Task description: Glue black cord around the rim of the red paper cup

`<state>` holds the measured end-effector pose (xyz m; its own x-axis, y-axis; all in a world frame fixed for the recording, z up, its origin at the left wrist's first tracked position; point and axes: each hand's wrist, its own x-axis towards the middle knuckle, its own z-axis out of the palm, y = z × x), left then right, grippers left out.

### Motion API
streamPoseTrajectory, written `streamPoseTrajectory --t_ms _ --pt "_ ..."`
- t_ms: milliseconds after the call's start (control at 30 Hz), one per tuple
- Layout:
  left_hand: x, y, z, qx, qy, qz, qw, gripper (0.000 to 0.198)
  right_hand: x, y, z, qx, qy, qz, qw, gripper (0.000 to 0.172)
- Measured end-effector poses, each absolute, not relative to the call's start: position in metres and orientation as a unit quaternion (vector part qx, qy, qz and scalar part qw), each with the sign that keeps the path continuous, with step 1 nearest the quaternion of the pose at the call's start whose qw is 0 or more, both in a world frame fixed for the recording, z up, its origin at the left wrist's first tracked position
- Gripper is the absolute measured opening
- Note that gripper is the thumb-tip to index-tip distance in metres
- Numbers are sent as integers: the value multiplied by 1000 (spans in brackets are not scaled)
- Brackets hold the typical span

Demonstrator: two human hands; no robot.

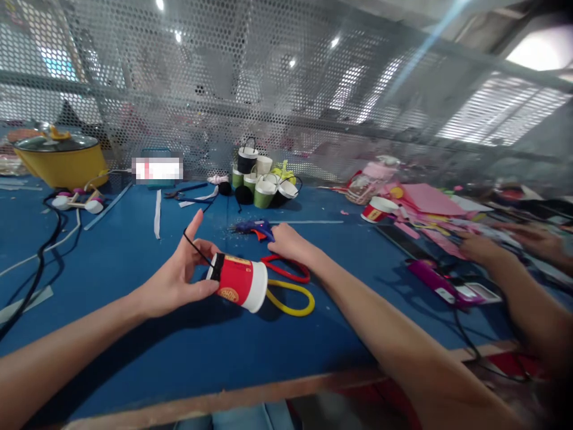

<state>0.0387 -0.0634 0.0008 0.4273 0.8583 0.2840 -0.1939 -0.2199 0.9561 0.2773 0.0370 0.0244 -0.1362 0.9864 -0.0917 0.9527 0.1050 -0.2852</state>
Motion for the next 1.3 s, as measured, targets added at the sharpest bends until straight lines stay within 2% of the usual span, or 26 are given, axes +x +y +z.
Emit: streamPoseTrajectory --t_ms 200,333,500,600,733,900,1300 --pt "37 -60 1 646 281 456 544 102 283 34 25 -659 -708 196 162 24" --pt "34 -58 1 660 292 451 525 102 289 17 45 -602 -714 290 210 8" --pt "30 -54 -1 676 310 443 501 101 286 -2 58 -504 -621 515 307 28" --pt "29 -52 -3 684 324 437 486 100 282 -7 58 -499 -592 559 296 31" --pt "27 -49 -6 688 339 434 473 101 280 -15 57 -474 -601 597 241 25" --pt "25 -47 -6 680 349 430 480 101 278 -33 58 -460 -666 543 223 18" --pt "24 -44 -6 670 380 431 471 101 268 -53 56 -476 -819 241 209 20"
